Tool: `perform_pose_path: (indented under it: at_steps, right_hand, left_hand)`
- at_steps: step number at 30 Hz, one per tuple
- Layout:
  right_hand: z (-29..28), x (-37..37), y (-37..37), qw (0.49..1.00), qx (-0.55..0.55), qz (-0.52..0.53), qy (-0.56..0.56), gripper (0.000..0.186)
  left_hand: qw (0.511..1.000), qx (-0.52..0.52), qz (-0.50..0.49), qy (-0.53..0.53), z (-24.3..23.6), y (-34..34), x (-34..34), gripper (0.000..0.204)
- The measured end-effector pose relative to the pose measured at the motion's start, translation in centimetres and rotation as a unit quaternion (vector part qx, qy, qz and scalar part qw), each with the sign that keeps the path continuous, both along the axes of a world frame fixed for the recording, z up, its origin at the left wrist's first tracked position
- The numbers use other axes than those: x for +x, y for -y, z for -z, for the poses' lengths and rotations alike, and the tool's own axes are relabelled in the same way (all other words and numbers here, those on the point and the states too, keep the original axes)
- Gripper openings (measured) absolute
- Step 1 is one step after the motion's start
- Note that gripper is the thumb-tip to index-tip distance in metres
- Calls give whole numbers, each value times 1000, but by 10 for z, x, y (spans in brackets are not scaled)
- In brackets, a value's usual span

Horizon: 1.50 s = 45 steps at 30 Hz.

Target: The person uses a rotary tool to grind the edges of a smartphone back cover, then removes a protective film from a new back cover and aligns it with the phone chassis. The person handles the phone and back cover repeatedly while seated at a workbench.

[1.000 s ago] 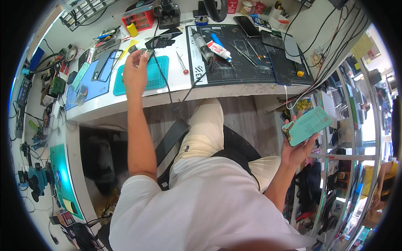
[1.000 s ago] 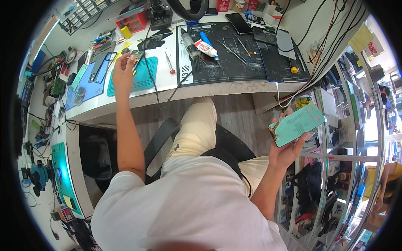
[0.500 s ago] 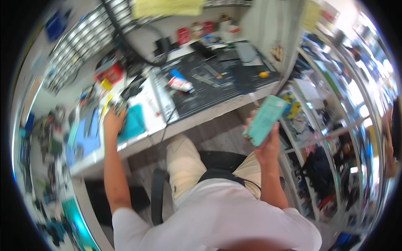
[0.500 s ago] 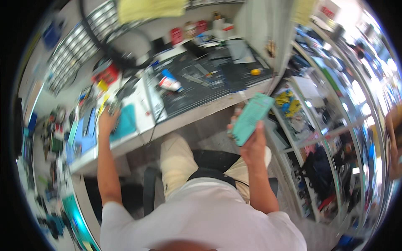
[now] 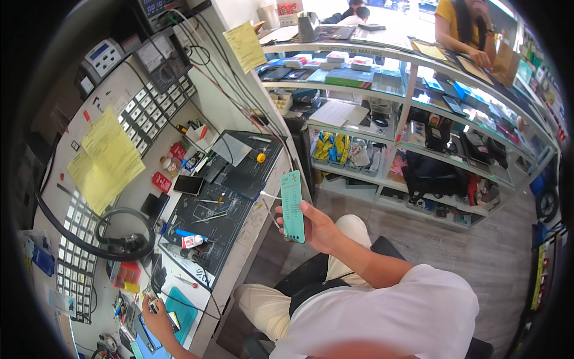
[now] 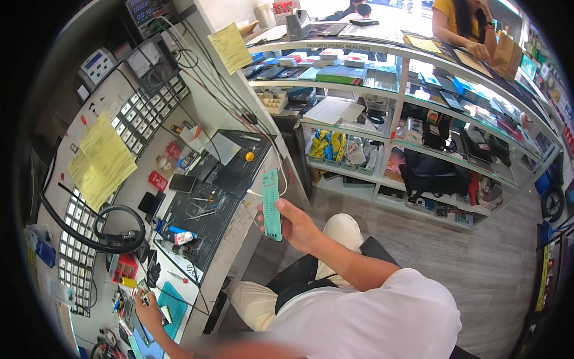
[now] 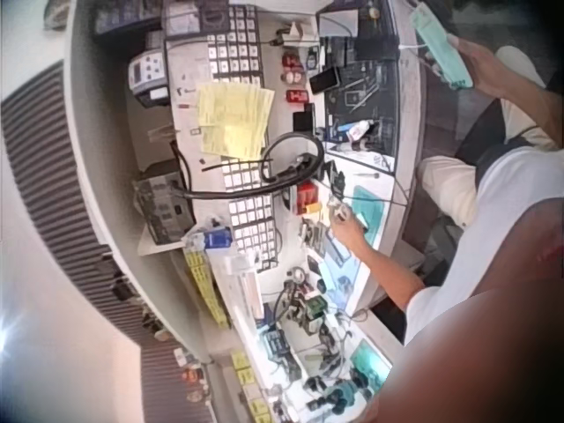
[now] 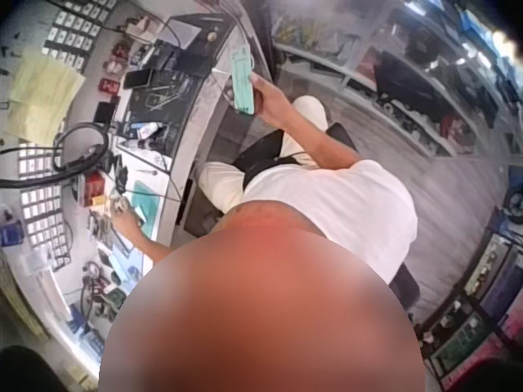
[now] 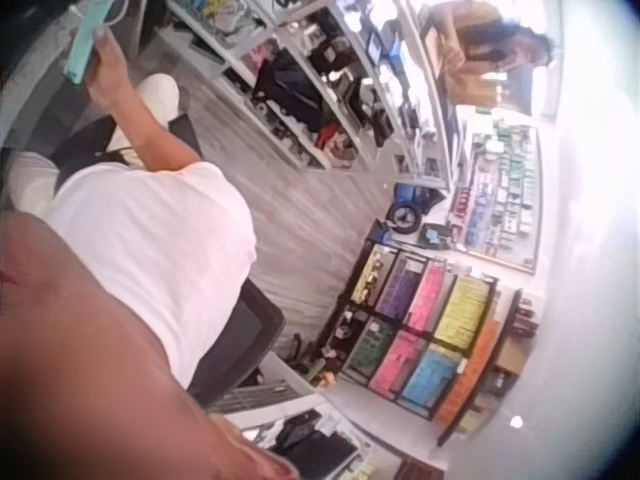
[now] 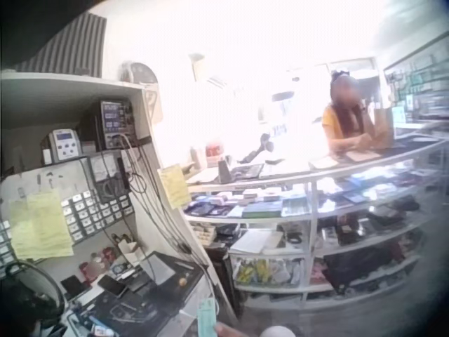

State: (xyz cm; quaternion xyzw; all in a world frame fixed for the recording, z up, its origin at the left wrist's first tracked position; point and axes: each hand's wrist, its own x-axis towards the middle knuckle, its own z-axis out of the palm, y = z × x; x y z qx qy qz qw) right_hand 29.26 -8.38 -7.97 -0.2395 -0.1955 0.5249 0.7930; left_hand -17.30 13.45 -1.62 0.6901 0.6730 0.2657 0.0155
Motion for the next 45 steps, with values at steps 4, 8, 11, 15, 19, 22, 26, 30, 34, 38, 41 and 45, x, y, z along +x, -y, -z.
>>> perform_pose_path:
  at_steps: [4,8,11,15,19,22,26,30,34,38,41,45]
  right_hand:
    - [-2,10,11,1000,-2,15,9,68]
    - [-4,18,22,999,-1,31,13,70]
    - [-5,20,30,999,31,42,-11,66]
    - [-6,23,45,997,47,60,-24,65]
    - [-8,27,70,995,22,92,-25,66]
    - [-9,28,87,990,34,132,-29,66]
    - [-3,25,111,985,10,168,-36,71]
    - [0,16,137,975,3,223,-26,71]
    - [-3,6,164,958,10,284,-47,73]
    - [-8,-1,192,935,-10,351,-46,75]
    - [-10,-7,212,918,-13,393,-43,76]
    - [-12,-14,237,898,-15,438,-46,76]
  left_hand:
    - [995,-39,57,78,-25,36,37,45]
    - [975,-64,149,151,-32,73,79,43]
    - [917,-111,264,278,-32,85,114,45]
    - [889,-134,319,300,-31,88,156,49]
    - [832,-165,396,352,-30,84,193,52]
    - [791,-185,412,413,-29,90,223,53]
    - [745,-244,448,429,-25,105,267,50]
    - [701,-303,500,408,-16,115,303,50]
    - [671,-325,551,375,-2,122,329,50]
    - [658,-344,579,336,14,126,353,48]
    - [658,-337,595,315,29,128,374,48]
    - [660,-351,596,295,50,126,386,48]
